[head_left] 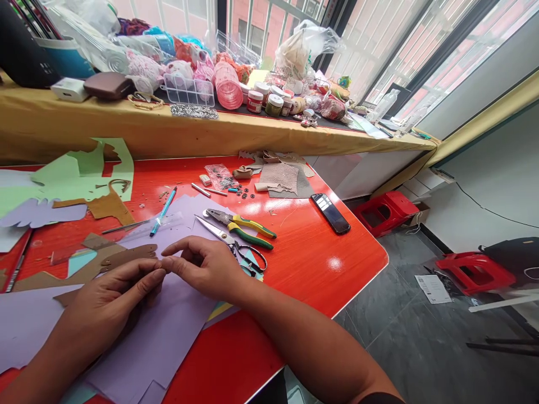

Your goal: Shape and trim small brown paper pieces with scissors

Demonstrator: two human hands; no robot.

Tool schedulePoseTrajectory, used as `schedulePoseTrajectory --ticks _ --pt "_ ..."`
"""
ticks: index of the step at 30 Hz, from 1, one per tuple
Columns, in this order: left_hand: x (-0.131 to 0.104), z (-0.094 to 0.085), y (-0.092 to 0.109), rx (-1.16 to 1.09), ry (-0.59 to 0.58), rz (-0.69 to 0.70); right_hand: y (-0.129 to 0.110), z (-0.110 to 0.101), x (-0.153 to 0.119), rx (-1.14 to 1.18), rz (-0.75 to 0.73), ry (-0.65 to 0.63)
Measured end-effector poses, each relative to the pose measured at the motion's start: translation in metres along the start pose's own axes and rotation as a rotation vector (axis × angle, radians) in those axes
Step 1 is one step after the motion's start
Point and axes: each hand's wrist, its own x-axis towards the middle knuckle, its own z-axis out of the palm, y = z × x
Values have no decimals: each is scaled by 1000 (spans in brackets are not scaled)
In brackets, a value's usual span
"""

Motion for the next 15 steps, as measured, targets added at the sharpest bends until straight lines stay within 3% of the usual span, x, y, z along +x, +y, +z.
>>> schedulePoseTrajectory --ticks 8,15 --pt "-3 0 4 20 -23 14 5 3 0 -7 -10 -12" --pt "-2 -1 -5 46 -28 -27 3 1 -1 -72 40 -22"
